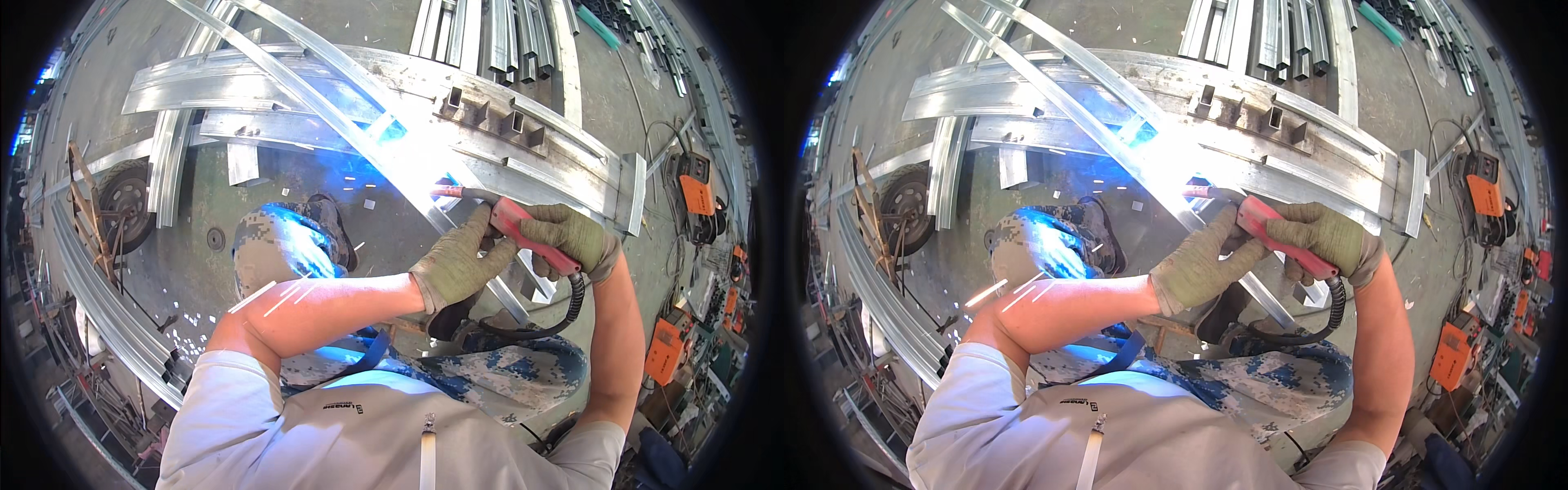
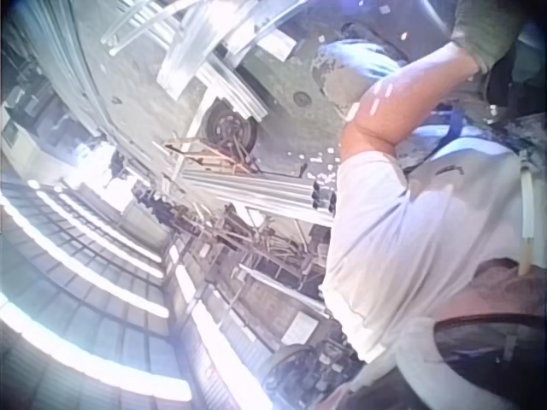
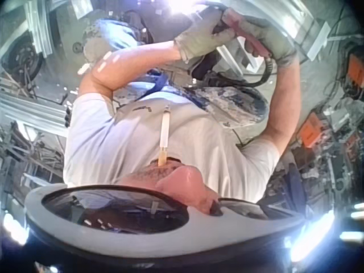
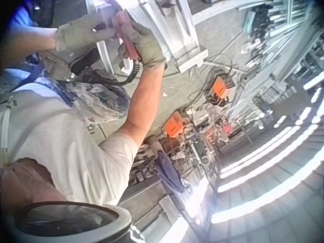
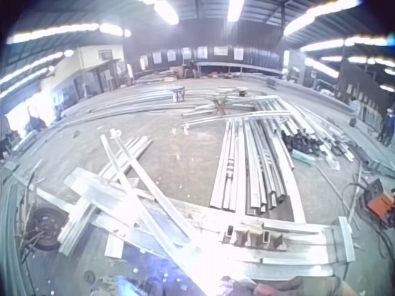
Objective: The person welds metal frame components using a welding torch, creating bright sparks and fusing joints. They reposition the frame and handle small metal pieces, placing some into a nearby bucket.
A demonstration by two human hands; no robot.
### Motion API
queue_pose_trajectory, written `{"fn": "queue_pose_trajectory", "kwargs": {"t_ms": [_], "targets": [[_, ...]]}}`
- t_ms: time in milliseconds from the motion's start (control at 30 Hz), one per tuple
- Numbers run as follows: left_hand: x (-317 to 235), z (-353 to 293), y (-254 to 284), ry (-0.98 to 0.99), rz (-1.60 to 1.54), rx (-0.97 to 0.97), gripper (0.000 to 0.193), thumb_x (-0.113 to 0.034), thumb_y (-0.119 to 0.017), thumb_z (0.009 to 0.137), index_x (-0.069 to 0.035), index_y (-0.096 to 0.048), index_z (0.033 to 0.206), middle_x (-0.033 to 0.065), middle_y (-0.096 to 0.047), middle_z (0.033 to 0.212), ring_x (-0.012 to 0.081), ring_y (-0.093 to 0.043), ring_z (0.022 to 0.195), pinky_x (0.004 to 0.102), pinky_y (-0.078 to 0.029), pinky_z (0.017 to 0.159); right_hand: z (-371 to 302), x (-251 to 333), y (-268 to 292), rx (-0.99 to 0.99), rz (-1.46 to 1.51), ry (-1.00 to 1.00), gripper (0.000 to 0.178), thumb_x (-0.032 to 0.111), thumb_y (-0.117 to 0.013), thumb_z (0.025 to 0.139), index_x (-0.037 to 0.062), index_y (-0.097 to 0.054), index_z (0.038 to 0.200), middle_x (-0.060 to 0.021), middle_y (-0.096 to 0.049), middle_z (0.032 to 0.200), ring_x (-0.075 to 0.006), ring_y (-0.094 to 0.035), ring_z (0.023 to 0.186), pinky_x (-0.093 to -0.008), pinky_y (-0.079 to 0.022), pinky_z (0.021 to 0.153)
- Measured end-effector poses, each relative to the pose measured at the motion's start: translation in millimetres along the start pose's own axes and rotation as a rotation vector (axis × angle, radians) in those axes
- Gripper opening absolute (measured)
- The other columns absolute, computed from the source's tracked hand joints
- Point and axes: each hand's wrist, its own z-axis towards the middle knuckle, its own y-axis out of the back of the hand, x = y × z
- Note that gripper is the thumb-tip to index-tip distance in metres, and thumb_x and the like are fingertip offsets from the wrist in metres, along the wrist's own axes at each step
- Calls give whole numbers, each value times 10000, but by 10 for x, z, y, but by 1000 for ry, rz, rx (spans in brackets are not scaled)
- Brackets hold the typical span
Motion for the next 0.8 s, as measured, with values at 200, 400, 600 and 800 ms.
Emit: {"fn": "queue_pose_trajectory", "kwargs": {"t_ms": [200,400,600,800], "targets": [[-45,-18,-3,-8,-44,-10,463,-266,-654,1065,10,-483,1395,155,-677,1233,234,-686,1145,388,-550,972,5,-16,-43,-47,-29,32,542,398,-721,1016,-23,-651,1351,-81,-728,893,-155,-684,585,-288,-567,515],[-92,-74,-79,-38,68,29,512,-251,-665,1038,-18,-442,1435,186,-673,1269,281,-692,1147,401,-575,941,-177,-36,32,-52,4,26,517,378,-707,1028,-15,-645,1357,-112,-773,1018,-149,-681,588,-276,-562,509],[-12,-193,-205,-52,158,107,546,-279,-688,1009,-43,-424,1424,208,-666,1298,336,-684,1155,429,-604,884,-316,-202,81,-25,46,-15,491,361,-708,1027,-7,-647,1345,-119,-785,1061,-149,-679,595,-270,-545,498],[-59,-202,-212,-20,136,133,538,-269,-685,1006,-62,-419,1425,207,-669,1296,341,-684,1146,426,-590,865,-302,-211,27,-48,2,-29,460,374,-703,1028,6,-679,1304,-98,-781,1019,-145,-683,608,-269,-545,506]]}}
